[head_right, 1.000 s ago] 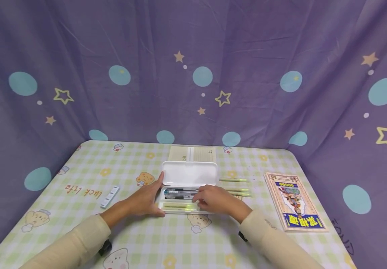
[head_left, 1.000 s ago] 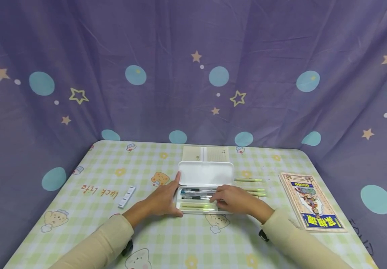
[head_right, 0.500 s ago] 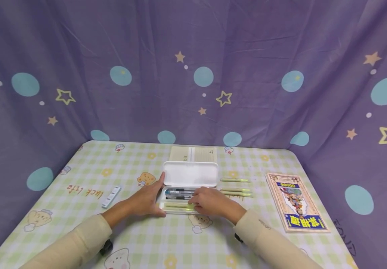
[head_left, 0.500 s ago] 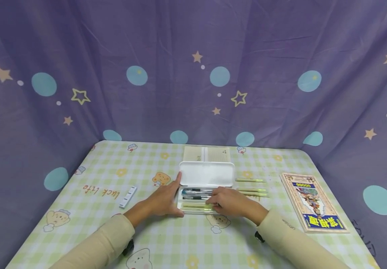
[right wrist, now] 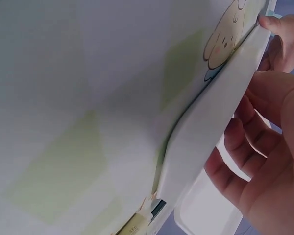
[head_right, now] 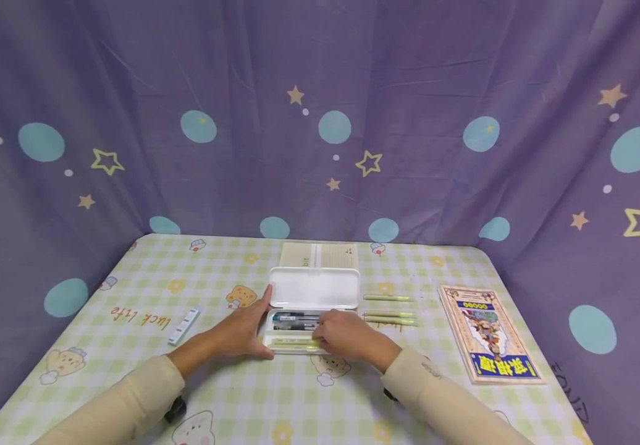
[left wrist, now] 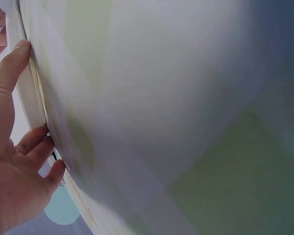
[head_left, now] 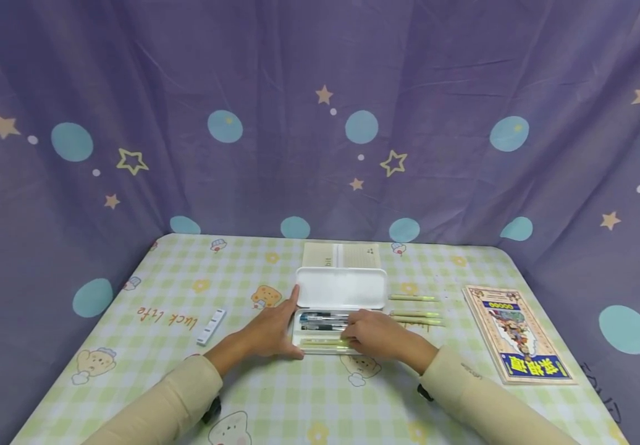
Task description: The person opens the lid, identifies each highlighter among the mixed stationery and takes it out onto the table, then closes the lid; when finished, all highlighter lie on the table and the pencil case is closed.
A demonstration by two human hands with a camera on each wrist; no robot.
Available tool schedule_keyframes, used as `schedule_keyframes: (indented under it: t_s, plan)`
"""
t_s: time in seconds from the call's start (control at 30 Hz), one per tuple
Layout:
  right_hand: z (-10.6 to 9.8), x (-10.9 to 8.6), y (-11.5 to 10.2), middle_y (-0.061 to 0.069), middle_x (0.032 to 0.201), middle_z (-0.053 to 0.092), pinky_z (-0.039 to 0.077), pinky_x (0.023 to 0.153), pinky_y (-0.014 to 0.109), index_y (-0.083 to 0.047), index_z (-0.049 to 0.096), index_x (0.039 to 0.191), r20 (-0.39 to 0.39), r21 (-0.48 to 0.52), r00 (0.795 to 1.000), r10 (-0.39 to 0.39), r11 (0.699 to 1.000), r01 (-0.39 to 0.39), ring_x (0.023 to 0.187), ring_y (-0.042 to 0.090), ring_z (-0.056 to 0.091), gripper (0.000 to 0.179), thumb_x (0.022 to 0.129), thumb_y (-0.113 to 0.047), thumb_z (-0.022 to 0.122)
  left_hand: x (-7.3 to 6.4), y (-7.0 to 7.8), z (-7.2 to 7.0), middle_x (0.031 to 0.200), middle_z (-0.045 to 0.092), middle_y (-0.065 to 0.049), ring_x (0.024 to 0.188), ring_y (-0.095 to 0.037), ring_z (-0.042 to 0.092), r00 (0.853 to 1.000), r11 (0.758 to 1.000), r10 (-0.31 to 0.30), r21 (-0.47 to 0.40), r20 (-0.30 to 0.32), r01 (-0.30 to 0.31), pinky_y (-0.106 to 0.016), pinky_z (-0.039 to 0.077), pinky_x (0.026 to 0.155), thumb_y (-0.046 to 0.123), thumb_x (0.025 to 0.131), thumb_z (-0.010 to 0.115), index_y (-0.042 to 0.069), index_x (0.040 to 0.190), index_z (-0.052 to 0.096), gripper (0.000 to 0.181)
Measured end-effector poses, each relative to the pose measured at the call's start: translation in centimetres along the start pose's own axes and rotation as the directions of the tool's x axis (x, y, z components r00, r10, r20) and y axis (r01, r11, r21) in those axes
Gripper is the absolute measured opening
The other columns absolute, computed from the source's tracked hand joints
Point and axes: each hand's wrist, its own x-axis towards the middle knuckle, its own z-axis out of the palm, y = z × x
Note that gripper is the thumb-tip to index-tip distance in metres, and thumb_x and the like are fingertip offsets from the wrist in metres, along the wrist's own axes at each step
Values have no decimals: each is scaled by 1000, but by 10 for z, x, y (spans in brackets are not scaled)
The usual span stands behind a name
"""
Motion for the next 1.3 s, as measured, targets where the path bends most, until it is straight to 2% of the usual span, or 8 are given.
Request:
schedule_keyframes:
  t_s: [0.2,0.3,0.4,0.6,0.8,0.97,1.17,1.3]
  plan:
    - [1,2,-3,-8,85,63,45,67,21,-21,74,89,24,29,998,56,998,-57,76,6,53,7,92,-14,72,-1,0,2,154,48,-19,133,-33,56,1000,1000,-13,-6,-3,13,-45,46,112,55,64,93,2,163,-7,150]
    - [1,2,-4,-8,87,63,45,69,23,-20,70,89,35,53,996,86,995,-88,78,6,52,7,91,-15,73,-1,0,2,154,48,-18,132,-34,56,1000,1000,-20,-7,0,20,-46,46,111,55,64,93,2,163,-6,149]
    - [1,3,-4,-8,86,60,43,67,22,-20,67,89,38,57,995,95,994,-97,77,6,48,9,91,-15,74,-1,0,2,155,47,-18,133,-33,56,1000,1000,-22,0,2,22,-46,46,112,55,64,93,3,163,-6,149]
    - [-2,4,-4,-7,93,66,49,71,23,-20,71,97,71,86,992,100,991,-106,80,4,54,8,92,-14,73,0,-1,2,155,47,-18,132,-33,57,1000,1000,-14,6,-2,14,-46,46,111,55,64,93,2,163,-6,149]
    - [-4,3,-1,-6,104,71,55,77,24,-20,77,113,74,73,997,29,997,-35,89,5,64,21,94,-13,71,0,-3,4,154,48,-18,132,-32,57,1000,1000,-4,9,-1,4,-45,47,111,56,65,92,2,163,-7,150]
    - [-5,1,2,-6,99,68,51,72,21,-21,78,112,51,67,999,-17,998,14,82,3,59,22,94,-13,70,1,-3,3,157,45,-19,134,-33,56,1000,1000,0,7,1,0,-45,46,112,57,65,92,3,163,-9,150]
    - [-7,-1,5,-6,100,67,47,66,18,-21,78,113,38,115,999,6,993,-10,79,1,54,23,94,-12,70,1,-3,1,157,44,-19,134,-34,56,1000,1000,-3,7,6,3,-45,46,112,58,65,91,4,163,-9,150]
    - [-10,-4,8,-6,96,65,44,62,16,-19,78,112,-6,123,1000,2,992,-2,73,-1,49,23,92,-10,71,1,-2,2,157,45,-19,133,-34,56,1000,1000,-6,9,7,6,-45,46,112,58,64,92,3,163,-9,151]
